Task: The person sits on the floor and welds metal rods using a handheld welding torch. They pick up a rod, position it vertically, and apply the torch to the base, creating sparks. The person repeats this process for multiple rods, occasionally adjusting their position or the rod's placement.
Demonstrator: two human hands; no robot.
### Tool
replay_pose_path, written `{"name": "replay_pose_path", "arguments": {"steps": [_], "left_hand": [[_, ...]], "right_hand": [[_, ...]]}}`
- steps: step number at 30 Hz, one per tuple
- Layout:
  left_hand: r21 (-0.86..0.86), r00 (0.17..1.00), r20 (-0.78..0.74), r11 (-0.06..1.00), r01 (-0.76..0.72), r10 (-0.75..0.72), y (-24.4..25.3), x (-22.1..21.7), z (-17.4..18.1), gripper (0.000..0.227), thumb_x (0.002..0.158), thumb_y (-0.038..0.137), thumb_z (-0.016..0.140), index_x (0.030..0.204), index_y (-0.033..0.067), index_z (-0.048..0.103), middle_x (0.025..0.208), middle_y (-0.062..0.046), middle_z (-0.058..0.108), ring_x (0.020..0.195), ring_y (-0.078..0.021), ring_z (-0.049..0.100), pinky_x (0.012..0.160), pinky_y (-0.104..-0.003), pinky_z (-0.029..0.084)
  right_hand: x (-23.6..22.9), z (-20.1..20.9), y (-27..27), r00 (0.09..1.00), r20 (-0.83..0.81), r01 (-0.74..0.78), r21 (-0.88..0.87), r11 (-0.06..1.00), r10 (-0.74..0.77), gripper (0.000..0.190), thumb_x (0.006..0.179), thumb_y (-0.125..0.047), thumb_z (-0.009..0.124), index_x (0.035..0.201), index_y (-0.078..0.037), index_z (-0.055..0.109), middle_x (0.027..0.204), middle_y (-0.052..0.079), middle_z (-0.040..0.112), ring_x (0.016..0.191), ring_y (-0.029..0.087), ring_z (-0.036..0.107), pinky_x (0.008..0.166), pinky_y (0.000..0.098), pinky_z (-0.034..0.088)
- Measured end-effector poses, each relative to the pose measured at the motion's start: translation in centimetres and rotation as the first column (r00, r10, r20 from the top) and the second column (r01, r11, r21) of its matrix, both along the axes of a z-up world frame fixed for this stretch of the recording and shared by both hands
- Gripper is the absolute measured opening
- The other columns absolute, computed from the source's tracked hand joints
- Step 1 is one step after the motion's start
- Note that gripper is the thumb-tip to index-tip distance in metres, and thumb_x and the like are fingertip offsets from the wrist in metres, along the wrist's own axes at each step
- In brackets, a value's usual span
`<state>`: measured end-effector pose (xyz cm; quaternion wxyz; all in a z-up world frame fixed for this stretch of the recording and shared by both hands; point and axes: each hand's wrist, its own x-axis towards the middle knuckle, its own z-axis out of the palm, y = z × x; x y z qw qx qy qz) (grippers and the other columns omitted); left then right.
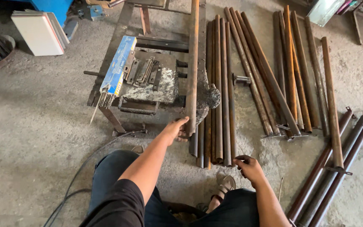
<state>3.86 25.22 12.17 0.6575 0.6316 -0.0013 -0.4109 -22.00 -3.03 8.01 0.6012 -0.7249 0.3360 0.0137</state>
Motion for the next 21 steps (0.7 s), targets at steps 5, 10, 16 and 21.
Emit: {"name": "replay_pose_path", "arguments": {"steps": [5, 10, 16, 21], "left_hand": [[0.001, 0.987, 0.145, 0.998, -0.063, 0.062, -1.5, -0.2, -0.3, 0.040, 0.085, 0.037, 0.077, 0.114, 0.0096, 0.070, 0.095, -0.005, 0.078, 0.084, -0.0188, 0.075, 0.072, -0.037, 0.059], [0.075, 0.975, 0.213, 0.994, -0.074, 0.056, -1.6, 0.5, -0.9, 0.045, 0.083, 0.038, 0.083, 0.112, 0.0045, 0.075, 0.098, -0.008, 0.078, 0.085, -0.0196, 0.072, 0.068, -0.035, 0.052], [0.113, 0.982, 0.186, 0.993, -0.041, 0.020, -1.5, 0.8, -0.9, 0.053, 0.080, 0.041, 0.083, 0.120, 0.0084, 0.071, 0.106, -0.006, 0.078, 0.094, -0.0185, 0.072, 0.074, -0.035, 0.056], [0.032, 0.992, 0.125, 0.999, -0.020, 0.016, -0.9, 0.8, -1.3, 0.061, 0.078, 0.045, 0.083, 0.125, 0.0086, 0.069, 0.106, -0.008, 0.077, 0.093, -0.0209, 0.073, 0.071, -0.041, 0.059]], "right_hand": [[0.2, 0.7, 0.6, 0.999, -0.045, -0.008, -0.051, 0.999, 0.006, 0.030, 0.087, -0.023, 0.075, 0.108, -0.001, 0.077, 0.071, 0.008, 0.064, 0.052, 0.013, 0.048, 0.045, 0.0301, 0.038], [0.3, 0.9, 0.7, 0.998, -0.061, -0.030, -0.087, 0.996, 0.024, 0.030, 0.088, -0.024, 0.074, 0.107, -0.002, 0.078, 0.072, 0.008, 0.065, 0.054, 0.013, 0.050, 0.046, 0.0300, 0.040], [0.5, 1.1, 1.1, 0.998, -0.060, -0.027, -0.093, 0.995, 0.022, 0.030, 0.087, -0.023, 0.074, 0.108, -0.002, 0.078, 0.074, 0.007, 0.070, 0.054, 0.013, 0.051, 0.047, 0.0306, 0.041], [0.7, 1.0, 1.1, 0.999, -0.050, -0.025, -0.075, 0.997, 0.021, 0.032, 0.087, -0.023, 0.075, 0.110, -0.001, 0.077, 0.075, 0.008, 0.069, 0.054, 0.013, 0.049, 0.047, 0.0316, 0.040]]}}
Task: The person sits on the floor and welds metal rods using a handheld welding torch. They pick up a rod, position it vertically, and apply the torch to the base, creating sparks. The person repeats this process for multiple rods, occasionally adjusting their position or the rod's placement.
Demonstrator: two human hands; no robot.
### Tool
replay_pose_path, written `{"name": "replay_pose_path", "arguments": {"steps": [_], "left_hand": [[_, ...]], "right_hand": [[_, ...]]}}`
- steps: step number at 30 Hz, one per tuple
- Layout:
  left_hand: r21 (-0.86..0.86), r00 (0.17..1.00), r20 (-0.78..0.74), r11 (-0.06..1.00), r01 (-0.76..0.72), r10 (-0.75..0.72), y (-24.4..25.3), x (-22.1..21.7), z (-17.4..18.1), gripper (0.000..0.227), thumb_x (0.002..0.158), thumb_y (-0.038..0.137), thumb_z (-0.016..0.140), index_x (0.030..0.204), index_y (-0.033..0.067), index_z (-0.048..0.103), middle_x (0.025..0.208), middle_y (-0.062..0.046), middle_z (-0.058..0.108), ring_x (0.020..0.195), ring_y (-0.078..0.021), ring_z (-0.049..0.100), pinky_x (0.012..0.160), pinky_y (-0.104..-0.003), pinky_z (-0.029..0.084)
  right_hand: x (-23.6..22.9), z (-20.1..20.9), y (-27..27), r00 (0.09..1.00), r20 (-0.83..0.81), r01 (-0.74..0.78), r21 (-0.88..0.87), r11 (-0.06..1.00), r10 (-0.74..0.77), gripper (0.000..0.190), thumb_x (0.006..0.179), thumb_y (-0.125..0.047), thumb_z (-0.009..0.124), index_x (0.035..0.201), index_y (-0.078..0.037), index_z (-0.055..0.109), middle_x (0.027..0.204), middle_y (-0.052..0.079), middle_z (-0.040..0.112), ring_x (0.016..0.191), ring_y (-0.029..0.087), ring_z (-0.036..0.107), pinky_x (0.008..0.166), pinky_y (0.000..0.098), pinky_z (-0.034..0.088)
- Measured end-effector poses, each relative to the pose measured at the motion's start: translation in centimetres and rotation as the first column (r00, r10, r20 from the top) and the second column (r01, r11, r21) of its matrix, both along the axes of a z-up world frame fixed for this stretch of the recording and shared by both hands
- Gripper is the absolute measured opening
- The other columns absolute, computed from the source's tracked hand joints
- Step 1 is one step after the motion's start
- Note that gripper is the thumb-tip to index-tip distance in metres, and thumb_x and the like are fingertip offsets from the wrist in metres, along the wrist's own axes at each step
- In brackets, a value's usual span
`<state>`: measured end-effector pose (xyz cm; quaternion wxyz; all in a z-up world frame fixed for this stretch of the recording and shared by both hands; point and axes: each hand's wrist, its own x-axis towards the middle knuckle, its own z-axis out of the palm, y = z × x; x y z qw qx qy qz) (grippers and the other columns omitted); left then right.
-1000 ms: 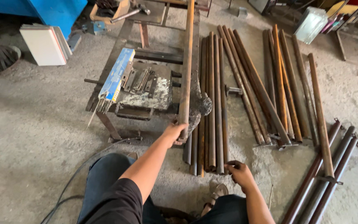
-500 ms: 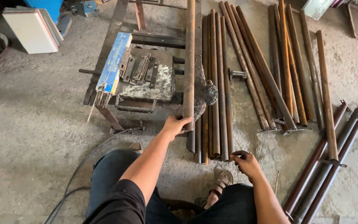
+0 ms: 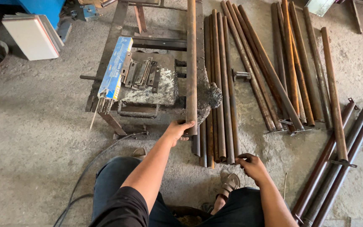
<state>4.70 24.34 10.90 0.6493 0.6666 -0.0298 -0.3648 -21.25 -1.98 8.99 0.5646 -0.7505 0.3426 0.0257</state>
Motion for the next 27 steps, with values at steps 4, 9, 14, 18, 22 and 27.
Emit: {"name": "replay_pose_path", "arguments": {"steps": [4, 9, 14, 18, 22, 27], "left_hand": [[0.026, 0.999, 0.033, 1.000, 0.008, -0.009, 0.1, -0.2, 0.1, 0.065, 0.076, 0.048, 0.084, 0.126, 0.0083, 0.068, 0.106, -0.008, 0.077, 0.092, -0.0205, 0.072, 0.069, -0.041, 0.058], [0.043, 1.000, 0.009, 0.999, -0.016, 0.015, 0.2, -0.4, 0.2, 0.068, 0.078, 0.055, 0.080, 0.125, 0.0068, 0.069, 0.104, -0.009, 0.077, 0.088, -0.0199, 0.072, 0.064, -0.037, 0.058], [0.023, 1.000, 0.010, 1.000, -0.016, 0.016, 0.2, -0.3, 0.0, 0.069, 0.076, 0.054, 0.081, 0.124, 0.0067, 0.069, 0.102, -0.009, 0.077, 0.084, -0.0171, 0.072, 0.061, -0.034, 0.058], [0.031, 0.997, 0.077, 0.999, -0.007, 0.004, -0.3, -0.1, -0.7, 0.060, 0.077, 0.045, 0.084, 0.117, 0.0022, 0.072, 0.100, -0.013, 0.078, 0.082, -0.0181, 0.071, 0.060, -0.032, 0.055], [0.054, 0.989, 0.150, 0.998, -0.027, 0.019, -0.4, -0.4, -1.2, 0.052, 0.079, 0.040, 0.084, 0.111, -0.0007, 0.074, 0.097, -0.013, 0.079, 0.079, -0.0187, 0.072, 0.061, -0.031, 0.054], [0.131, 0.984, 0.178, 0.991, -0.035, 0.011, -0.7, -0.4, -1.8, 0.057, 0.081, 0.040, 0.088, 0.111, -0.0059, 0.072, 0.095, -0.014, 0.079, 0.081, -0.0182, 0.075, 0.070, -0.028, 0.057]], "right_hand": [[0.2, 0.0, 0.2, 1.000, -0.003, -0.010, -0.032, 0.999, 0.010, 0.033, 0.087, -0.025, 0.075, 0.110, -0.001, 0.077, 0.076, 0.006, 0.069, 0.054, 0.012, 0.050, 0.047, 0.0311, 0.041], [0.2, -0.1, 0.1, 1.000, -0.011, -0.005, -0.014, 1.000, 0.005, 0.033, 0.087, -0.024, 0.076, 0.111, -0.001, 0.076, 0.075, 0.007, 0.068, 0.054, 0.013, 0.049, 0.047, 0.0313, 0.040], [0.2, -0.3, 0.0, 1.000, -0.012, -0.003, -0.012, 1.000, 0.002, 0.032, 0.087, -0.023, 0.075, 0.110, -0.001, 0.077, 0.074, 0.007, 0.067, 0.053, 0.013, 0.049, 0.047, 0.0318, 0.040], [0.1, -0.3, 0.0, 1.000, -0.010, 0.000, -0.005, 1.000, 0.000, 0.032, 0.087, -0.023, 0.076, 0.110, -0.001, 0.077, 0.073, 0.008, 0.068, 0.053, 0.013, 0.049, 0.046, 0.0320, 0.040], [0.2, 0.1, 0.3, 1.000, -0.020, -0.010, -0.026, 1.000, 0.009, 0.033, 0.088, -0.025, 0.076, 0.111, -0.002, 0.077, 0.073, 0.008, 0.066, 0.054, 0.013, 0.048, 0.047, 0.0315, 0.039], [0.4, 1.0, 0.6, 0.999, -0.044, -0.002, -0.034, 0.999, 0.000, 0.035, 0.086, -0.026, 0.077, 0.112, -0.002, 0.077, 0.075, 0.008, 0.068, 0.056, 0.014, 0.050, 0.049, 0.0318, 0.041]]}}
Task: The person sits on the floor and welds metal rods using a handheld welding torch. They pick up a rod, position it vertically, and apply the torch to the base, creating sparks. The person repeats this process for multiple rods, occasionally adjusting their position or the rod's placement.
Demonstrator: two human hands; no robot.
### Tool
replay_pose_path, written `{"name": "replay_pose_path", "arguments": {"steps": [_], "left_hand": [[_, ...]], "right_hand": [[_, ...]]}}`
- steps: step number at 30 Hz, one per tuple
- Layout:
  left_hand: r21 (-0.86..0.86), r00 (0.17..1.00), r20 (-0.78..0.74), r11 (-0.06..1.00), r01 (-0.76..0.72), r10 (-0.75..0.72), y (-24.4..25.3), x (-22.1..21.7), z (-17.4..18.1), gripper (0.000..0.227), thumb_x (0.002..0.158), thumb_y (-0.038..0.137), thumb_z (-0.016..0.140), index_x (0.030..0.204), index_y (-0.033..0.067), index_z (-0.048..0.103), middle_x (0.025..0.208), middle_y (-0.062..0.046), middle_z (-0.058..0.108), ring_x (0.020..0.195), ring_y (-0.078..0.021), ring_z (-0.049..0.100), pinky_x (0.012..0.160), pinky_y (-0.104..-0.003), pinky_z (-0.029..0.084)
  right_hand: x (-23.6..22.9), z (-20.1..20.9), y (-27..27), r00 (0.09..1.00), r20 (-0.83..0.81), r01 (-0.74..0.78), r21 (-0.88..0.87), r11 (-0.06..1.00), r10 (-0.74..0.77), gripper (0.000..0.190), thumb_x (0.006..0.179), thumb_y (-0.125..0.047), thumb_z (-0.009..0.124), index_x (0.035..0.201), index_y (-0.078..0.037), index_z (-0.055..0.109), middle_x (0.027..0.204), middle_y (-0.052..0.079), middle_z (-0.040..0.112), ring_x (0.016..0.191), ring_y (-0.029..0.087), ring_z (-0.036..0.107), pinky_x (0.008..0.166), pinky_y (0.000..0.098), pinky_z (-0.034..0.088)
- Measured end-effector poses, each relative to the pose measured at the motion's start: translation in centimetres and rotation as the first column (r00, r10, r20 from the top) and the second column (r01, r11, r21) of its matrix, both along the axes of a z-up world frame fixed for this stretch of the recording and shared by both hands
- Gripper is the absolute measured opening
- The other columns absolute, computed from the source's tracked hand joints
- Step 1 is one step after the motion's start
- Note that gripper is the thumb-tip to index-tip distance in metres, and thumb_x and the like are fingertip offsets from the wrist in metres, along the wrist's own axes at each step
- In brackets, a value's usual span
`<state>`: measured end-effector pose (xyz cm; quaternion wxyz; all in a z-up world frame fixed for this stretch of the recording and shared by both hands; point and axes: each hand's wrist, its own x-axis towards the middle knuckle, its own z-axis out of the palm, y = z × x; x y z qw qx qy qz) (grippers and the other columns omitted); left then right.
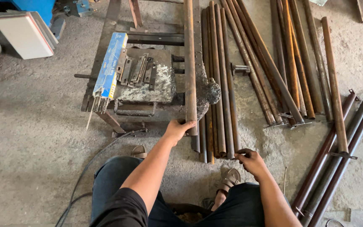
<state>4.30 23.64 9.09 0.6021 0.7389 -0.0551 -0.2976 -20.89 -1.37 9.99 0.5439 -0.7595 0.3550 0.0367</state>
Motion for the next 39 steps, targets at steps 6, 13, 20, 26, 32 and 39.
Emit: {"name": "replay_pose_path", "arguments": {"steps": [6, 13, 20, 26, 32, 39], "left_hand": [[-0.117, 0.998, -0.059, 0.992, -0.035, 0.029, -0.6, 1.6, -0.1, 0.052, 0.079, 0.040, 0.086, 0.106, -0.0043, 0.076, 0.089, -0.011, 0.078, 0.071, -0.0167, 0.068, 0.058, -0.032, 0.050], [-0.093, 0.990, -0.143, 0.996, -0.013, 0.000, -0.2, 1.2, 1.3, 0.053, 0.076, 0.045, 0.083, 0.111, 0.0070, 0.073, 0.092, -0.006, 0.077, 0.076, -0.0138, 0.070, 0.060, -0.031, 0.054], [-0.074, 0.994, -0.108, 0.997, 0.005, -0.012, -0.2, 1.6, 1.1, 0.053, 0.077, 0.045, 0.084, 0.112, 0.0049, 0.075, 0.093, -0.006, 0.078, 0.078, -0.0149, 0.070, 0.061, -0.030, 0.053], [-0.054, 0.998, -0.067, 0.998, 0.019, -0.022, 0.0, 1.3, 0.9, 0.053, 0.078, 0.042, 0.086, 0.107, -0.0006, 0.075, 0.091, -0.009, 0.078, 0.076, -0.0163, 0.070, 0.058, -0.028, 0.054], [-0.081, 0.995, -0.098, 0.997, 0.012, -0.020, 0.2, 0.8, 1.2, 0.054, 0.077, 0.042, 0.086, 0.108, -0.0006, 0.074, 0.094, -0.012, 0.080, 0.077, -0.0176, 0.073, 0.057, -0.029, 0.055], [-0.059, 0.992, -0.127, 0.998, 0.009, -0.016, 0.4, 0.9, 0.8, 0.065, 0.075, 0.056, 0.081, 0.115, 0.0060, 0.070, 0.096, -0.010, 0.078, 0.082, -0.0187, 0.072, 0.060, -0.033, 0.055]], "right_hand": [[-0.3, -0.4, -0.1, 1.000, -0.017, -0.011, -0.007, 1.000, 0.011, 0.036, 0.086, -0.028, 0.077, 0.112, -0.003, 0.077, 0.076, 0.008, 0.069, 0.058, 0.014, 0.053, 0.050, 0.0316, 0.043], [-0.3, -1.0, -0.4, 1.000, 0.003, -0.012, -0.004, 1.000, 0.012, 0.034, 0.086, -0.027, 0.076, 0.111, -0.003, 0.077, 0.077, 0.007, 0.069, 0.059, 0.013, 0.053, 0.050, 0.0309, 0.042], [-0.3, -1.1, -0.4, 1.000, -0.008, -0.018, -0.011, 1.000, 0.018, 0.034, 0.087, -0.027, 0.076, 0.110, -0.002, 0.077, 0.075, 0.008, 0.068, 0.058, 0.013, 0.051, 0.049, 0.0313, 0.041], [-0.2, -0.2, -0.1, 1.000, -0.018, -0.013, 0.002, 1.000, 0.013, 0.034, 0.086, -0.026, 0.076, 0.112, -0.003, 0.077, 0.075, 0.007, 0.069, 0.057, 0.013, 0.050, 0.049, 0.0316, 0.041], [0.0, -0.3, -0.2, 1.000, -0.021, -0.013, 0.003, 1.000, 0.013, 0.035, 0.087, -0.026, 0.076, 0.113, -0.003, 0.077, 0.076, 0.008, 0.069, 0.057, 0.013, 0.050, 0.049, 0.0314, 0.041], [-0.2, -0.7, -0.3, 1.000, -0.012, -0.006, 0.004, 1.000, 0.006, 0.034, 0.087, -0.026, 0.075, 0.112, -0.003, 0.077, 0.076, 0.008, 0.070, 0.056, 0.013, 0.050, 0.049, 0.0311, 0.041]]}}
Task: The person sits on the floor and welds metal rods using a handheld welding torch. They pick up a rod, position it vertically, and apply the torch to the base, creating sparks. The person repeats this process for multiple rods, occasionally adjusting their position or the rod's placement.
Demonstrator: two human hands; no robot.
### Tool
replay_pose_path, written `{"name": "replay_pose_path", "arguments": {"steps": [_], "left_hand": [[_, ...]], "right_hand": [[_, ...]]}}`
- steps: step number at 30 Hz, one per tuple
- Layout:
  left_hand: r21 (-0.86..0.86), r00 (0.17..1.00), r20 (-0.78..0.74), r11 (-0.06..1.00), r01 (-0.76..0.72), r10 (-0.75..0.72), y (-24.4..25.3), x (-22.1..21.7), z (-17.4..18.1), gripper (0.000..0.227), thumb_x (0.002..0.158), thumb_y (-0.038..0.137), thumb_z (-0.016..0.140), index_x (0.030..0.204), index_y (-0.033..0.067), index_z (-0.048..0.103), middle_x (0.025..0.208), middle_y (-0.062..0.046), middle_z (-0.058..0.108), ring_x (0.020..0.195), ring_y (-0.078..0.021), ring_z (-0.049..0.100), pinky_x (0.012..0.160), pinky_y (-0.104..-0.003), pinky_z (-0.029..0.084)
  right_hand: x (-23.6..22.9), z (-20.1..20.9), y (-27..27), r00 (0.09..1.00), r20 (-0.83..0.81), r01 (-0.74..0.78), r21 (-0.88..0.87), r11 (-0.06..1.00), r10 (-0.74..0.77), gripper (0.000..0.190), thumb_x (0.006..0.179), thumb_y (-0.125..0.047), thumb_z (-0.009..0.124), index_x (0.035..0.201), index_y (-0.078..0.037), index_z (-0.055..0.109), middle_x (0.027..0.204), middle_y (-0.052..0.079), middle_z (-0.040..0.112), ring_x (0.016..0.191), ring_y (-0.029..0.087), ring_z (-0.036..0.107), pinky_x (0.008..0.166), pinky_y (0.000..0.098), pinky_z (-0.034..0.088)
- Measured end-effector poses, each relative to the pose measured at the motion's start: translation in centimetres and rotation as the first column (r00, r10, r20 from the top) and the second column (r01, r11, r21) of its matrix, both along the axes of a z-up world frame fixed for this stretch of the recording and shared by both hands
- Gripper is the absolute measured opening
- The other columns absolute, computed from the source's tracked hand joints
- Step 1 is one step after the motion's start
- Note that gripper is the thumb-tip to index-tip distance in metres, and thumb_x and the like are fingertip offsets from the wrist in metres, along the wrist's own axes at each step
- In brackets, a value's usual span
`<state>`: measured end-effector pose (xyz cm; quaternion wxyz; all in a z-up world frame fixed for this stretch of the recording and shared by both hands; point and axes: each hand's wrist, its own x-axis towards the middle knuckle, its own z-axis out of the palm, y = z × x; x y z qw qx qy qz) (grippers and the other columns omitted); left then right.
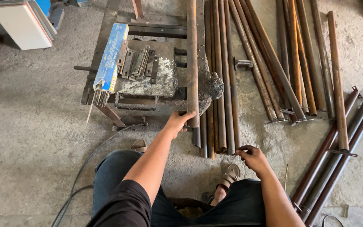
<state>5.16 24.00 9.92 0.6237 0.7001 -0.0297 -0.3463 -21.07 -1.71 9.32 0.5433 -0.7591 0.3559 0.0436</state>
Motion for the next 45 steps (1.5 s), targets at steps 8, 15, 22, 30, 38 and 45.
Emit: {"name": "replay_pose_path", "arguments": {"steps": [8, 15, 22, 30, 38, 45], "left_hand": [[-0.045, 0.992, -0.076, 0.994, -0.099, 0.096, 0.5, 0.9, -0.9, 0.075, 0.073, 0.073, 0.073, 0.115, 0.0107, 0.068, 0.097, -0.002, 0.064, 0.087, -0.0180, 0.062, 0.071, -0.041, 0.056], [0.311, 0.797, 0.591, 0.947, -0.084, -0.123, 3.3, 1.9, 4.3, 0.064, 0.080, 0.064, 0.077, 0.105, 0.0054, 0.076, 0.078, -0.006, 0.073, 0.067, -0.0131, 0.066, 0.064, -0.031, 0.055], [0.607, 0.749, 0.631, 0.730, -0.315, -0.201, 6.5, 5.8, 14.4, 0.036, 0.094, 0.048, 0.067, 0.107, 0.0164, 0.076, 0.092, -0.008, 0.075, 0.086, -0.0241, 0.075, 0.073, -0.041, 0.062], [0.746, 0.669, 0.649, 0.474, -0.467, -0.362, 3.3, 11.3, 13.7, 0.024, 0.085, 0.022, 0.072, 0.104, 0.0081, 0.075, 0.115, -0.015, 0.070, 0.105, -0.0302, 0.071, 0.082, -0.042, 0.060], [0.766, 0.715, 0.614, 0.471, -0.437, -0.334, 2.4, 13.4, 12.7, 0.030, 0.105, 0.028, 0.054, 0.109, 0.0081, 0.077, 0.113, -0.015, 0.076, 0.106, -0.0326, 0.074, 0.086, -0.046, 0.060], [0.636, 0.696, 0.697, 0.597, -0.489, -0.173, 6.7, 10.4, 13.3, 0.032, 0.098, 0.033, 0.059, 0.107, 0.0035, 0.068, 0.106, -0.021, 0.073, 0.100, -0.0381, 0.072, 0.082, -0.051, 0.058]], "right_hand": [[-0.1, -0.3, -0.2, 1.000, 0.016, -0.001, 0.018, 1.000, 0.001, 0.033, 0.087, -0.026, 0.075, 0.111, -0.003, 0.078, 0.074, 0.007, 0.067, 0.055, 0.013, 0.051, 0.047, 0.0303, 0.040], [0.0, -0.4, -0.7, 1.000, 0.014, 0.004, 0.054, 0.999, -0.005, 0.033, 0.087, -0.026, 0.077, 0.109, -0.002, 0.078, 0.071, 0.009, 0.063, 0.054, 0.015, 0.050, 0.047, 0.0303, 0.039], [0.6, -1.6, -1.0, 0.999, 0.036, 0.006, 0.076, 0.997, -0.009, 0.030, 0.089, -0.024, 0.076, 0.108, -0.001, 0.077, 0.071, 0.006, 0.060, 0.056, 0.013, 0.049, 0.048, 0.0299, 0.039], [0.6, -2.2, -1.2, 0.999, 0.032, 0.014, 0.033, 0.999, -0.015, 0.028, 0.088, -0.024, 0.077, 0.106, -0.002, 0.078, 0.068, 0.005, 0.061, 0.054, 0.013, 0.049, 0.047, 0.0305, 0.039], [0.6, -3.2, -1.7, 0.999, 0.034, 0.013, 0.017, 1.000, -0.013, 0.029, 0.088, -0.024, 0.078, 0.106, -0.002, 0.079, 0.069, 0.004, 0.063, 0.055, 0.011, 0.049, 0.048, 0.0296, 0.039], [0.5, -1.0, -0.8, 0.994, 0.100, -0.046, -0.053, 0.998, 0.051, 0.033, 0.087, -0.025, 0.078, 0.109, -0.001, 0.076, 0.074, 0.006, 0.069, 0.059, 0.013, 0.054, 0.053, 0.0311, 0.045]]}}
